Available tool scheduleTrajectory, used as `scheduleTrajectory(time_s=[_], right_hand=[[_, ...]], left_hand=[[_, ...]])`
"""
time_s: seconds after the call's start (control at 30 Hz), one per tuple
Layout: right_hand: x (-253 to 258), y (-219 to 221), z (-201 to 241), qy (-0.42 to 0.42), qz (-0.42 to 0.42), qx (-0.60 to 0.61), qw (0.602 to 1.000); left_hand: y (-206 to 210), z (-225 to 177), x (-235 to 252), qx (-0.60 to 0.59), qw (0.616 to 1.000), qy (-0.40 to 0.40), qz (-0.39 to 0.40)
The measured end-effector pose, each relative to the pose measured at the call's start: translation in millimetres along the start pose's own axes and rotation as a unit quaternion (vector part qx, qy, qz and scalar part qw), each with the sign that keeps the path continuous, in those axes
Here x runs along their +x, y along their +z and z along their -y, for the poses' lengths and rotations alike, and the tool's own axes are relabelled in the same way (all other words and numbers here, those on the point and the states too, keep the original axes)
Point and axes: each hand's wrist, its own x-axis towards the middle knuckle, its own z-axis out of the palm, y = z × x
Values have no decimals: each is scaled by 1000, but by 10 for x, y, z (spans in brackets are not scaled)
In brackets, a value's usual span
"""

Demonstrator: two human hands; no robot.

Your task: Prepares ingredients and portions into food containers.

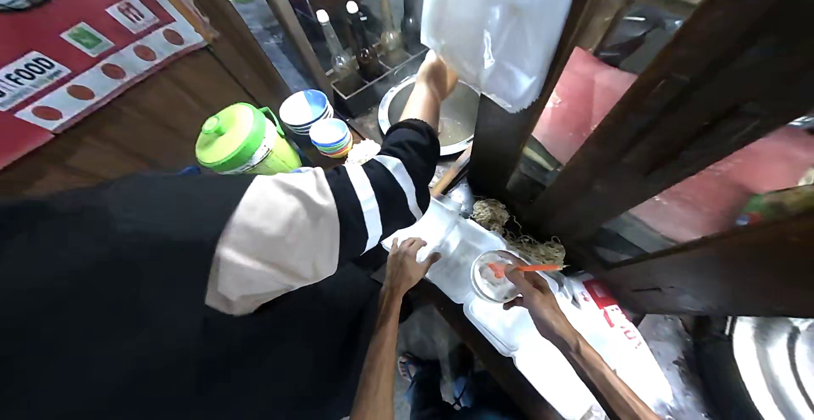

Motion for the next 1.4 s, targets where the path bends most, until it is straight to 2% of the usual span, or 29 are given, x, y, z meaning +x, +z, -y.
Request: scheduleTrajectory(time_s=[0.27, 0.4, 0.47, 0.83, 1.0, 1.23, 1.4], right_hand=[[46, 60, 49, -7, 14, 1, 1000], [68, 120, 58, -8, 20, 4, 1000], [78, 142, 66, -5, 21, 4, 1000], [159, 222, 115, -20, 30, -2, 999], [292, 425, 264, -32, 39, 10, 999], [1057, 955, 431, -50, 126, -59, 989], [1621, 1238, 267, -17, 140, -145, 979]], left_hand=[[-41, 14, -21, 5, 1000, -16, -13], [-117, -11, 54, 22, 993, -66, 92], [-137, -13, 76, 32, 990, -73, 113], [-148, 4, 45, 19, 998, -52, 40], [-172, -47, 40, -8, 996, -74, 43], [-126, -12, 40, -41, 989, -141, -3], [-99, 27, 87, -159, 964, -202, -74]])
